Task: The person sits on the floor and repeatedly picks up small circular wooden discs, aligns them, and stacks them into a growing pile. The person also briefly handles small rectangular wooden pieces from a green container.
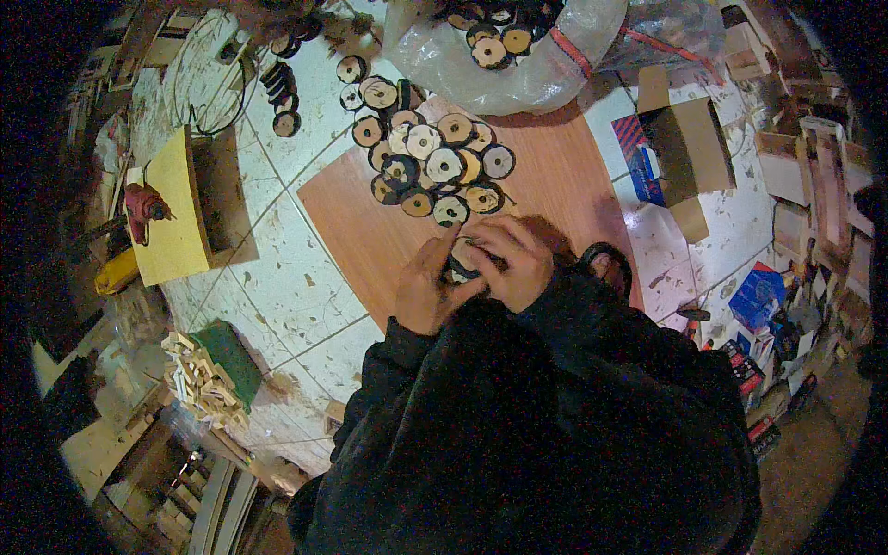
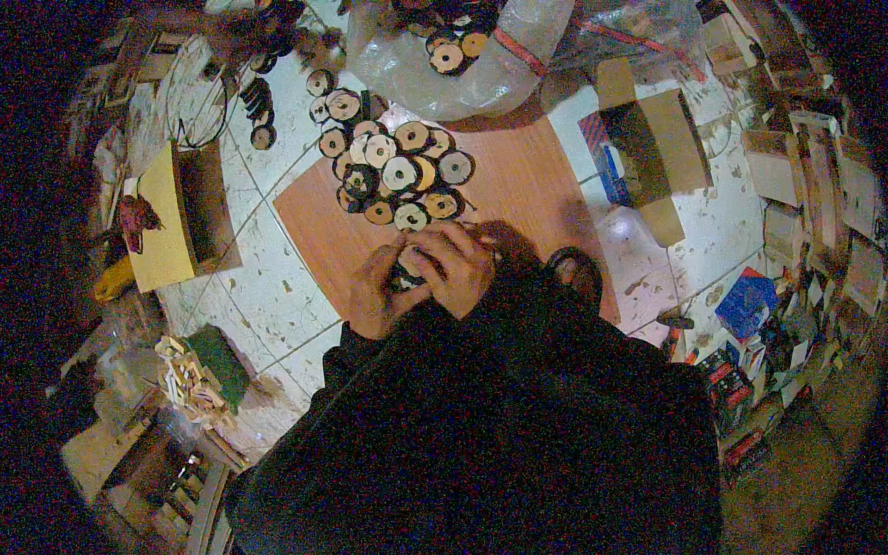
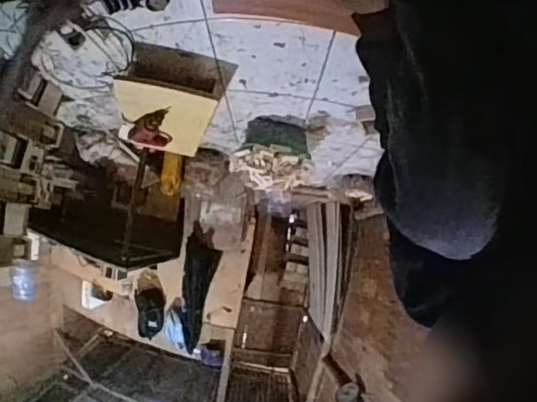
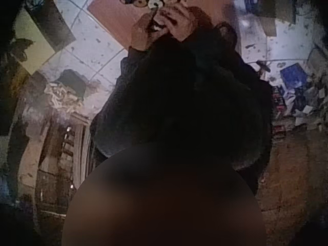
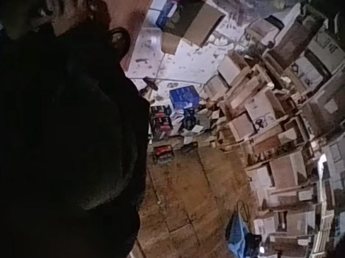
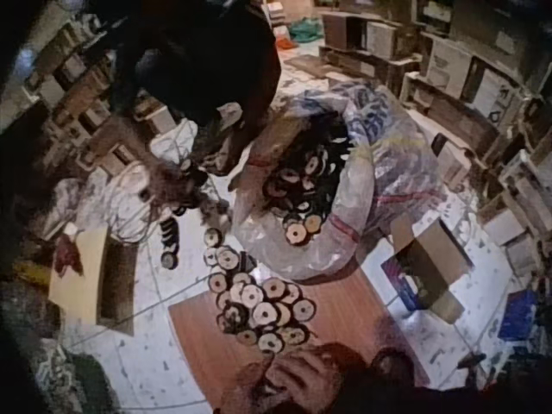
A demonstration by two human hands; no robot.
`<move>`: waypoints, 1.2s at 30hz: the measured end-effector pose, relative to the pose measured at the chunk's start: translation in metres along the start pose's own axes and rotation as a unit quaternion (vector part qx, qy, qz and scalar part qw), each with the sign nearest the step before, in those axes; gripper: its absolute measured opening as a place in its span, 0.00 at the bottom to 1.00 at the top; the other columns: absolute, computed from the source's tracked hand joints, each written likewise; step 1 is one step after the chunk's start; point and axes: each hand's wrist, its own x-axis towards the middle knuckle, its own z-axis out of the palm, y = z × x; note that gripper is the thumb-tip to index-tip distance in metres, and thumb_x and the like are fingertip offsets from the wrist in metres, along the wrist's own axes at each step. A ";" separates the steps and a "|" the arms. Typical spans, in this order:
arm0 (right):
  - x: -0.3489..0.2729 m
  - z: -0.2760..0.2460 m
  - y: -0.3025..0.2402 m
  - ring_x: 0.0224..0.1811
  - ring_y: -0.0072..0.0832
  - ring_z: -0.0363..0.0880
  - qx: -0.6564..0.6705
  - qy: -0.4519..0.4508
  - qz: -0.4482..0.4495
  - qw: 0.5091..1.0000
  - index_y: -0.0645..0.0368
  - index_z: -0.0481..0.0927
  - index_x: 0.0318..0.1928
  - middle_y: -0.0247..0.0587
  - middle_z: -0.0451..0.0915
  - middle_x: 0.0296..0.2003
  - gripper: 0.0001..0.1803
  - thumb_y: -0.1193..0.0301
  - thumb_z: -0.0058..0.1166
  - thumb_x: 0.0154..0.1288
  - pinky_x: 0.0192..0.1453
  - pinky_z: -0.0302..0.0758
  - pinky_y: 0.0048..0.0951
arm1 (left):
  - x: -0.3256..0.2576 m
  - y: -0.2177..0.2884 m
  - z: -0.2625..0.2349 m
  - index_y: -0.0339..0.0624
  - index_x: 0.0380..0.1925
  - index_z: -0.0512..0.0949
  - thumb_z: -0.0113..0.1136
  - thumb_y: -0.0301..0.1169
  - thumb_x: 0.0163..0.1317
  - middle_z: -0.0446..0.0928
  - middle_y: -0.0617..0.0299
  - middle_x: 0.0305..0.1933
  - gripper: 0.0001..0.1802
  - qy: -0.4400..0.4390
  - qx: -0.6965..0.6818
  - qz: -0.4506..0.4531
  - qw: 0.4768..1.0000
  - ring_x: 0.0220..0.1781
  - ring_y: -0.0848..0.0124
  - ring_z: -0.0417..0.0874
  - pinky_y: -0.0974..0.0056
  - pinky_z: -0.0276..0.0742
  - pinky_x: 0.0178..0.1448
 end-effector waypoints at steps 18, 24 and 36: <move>0.004 0.024 0.068 0.50 0.44 0.75 -0.143 -0.019 -0.031 0.989 0.63 0.78 0.45 0.48 0.74 0.48 0.17 0.71 0.62 0.55 0.52 0.75 0.38 | 0.001 -0.048 -0.003 0.39 0.61 0.65 0.68 0.43 0.56 0.82 0.47 0.41 0.37 0.107 0.053 -0.166 0.979 0.39 0.52 0.85 0.57 0.80 0.40; -0.007 0.018 0.105 0.52 0.44 0.70 -0.319 -0.036 -0.059 0.945 0.64 0.75 0.48 0.46 0.71 0.47 0.20 0.69 0.59 0.56 0.54 0.72 0.39 | -0.004 -0.089 0.000 0.40 0.66 0.57 0.68 0.37 0.57 0.83 0.50 0.41 0.41 0.051 0.052 -0.285 0.956 0.36 0.63 0.85 0.61 0.80 0.41; -0.019 0.011 0.109 0.43 0.41 0.74 -0.401 -0.094 -0.052 0.910 0.59 0.75 0.40 0.44 0.75 0.38 0.10 0.76 0.52 0.54 0.47 0.75 0.37 | -0.027 -0.044 -0.042 0.42 0.64 0.65 0.58 0.23 0.62 0.69 0.56 0.62 0.29 0.052 -0.524 -0.362 0.769 0.52 0.62 0.79 0.58 0.79 0.52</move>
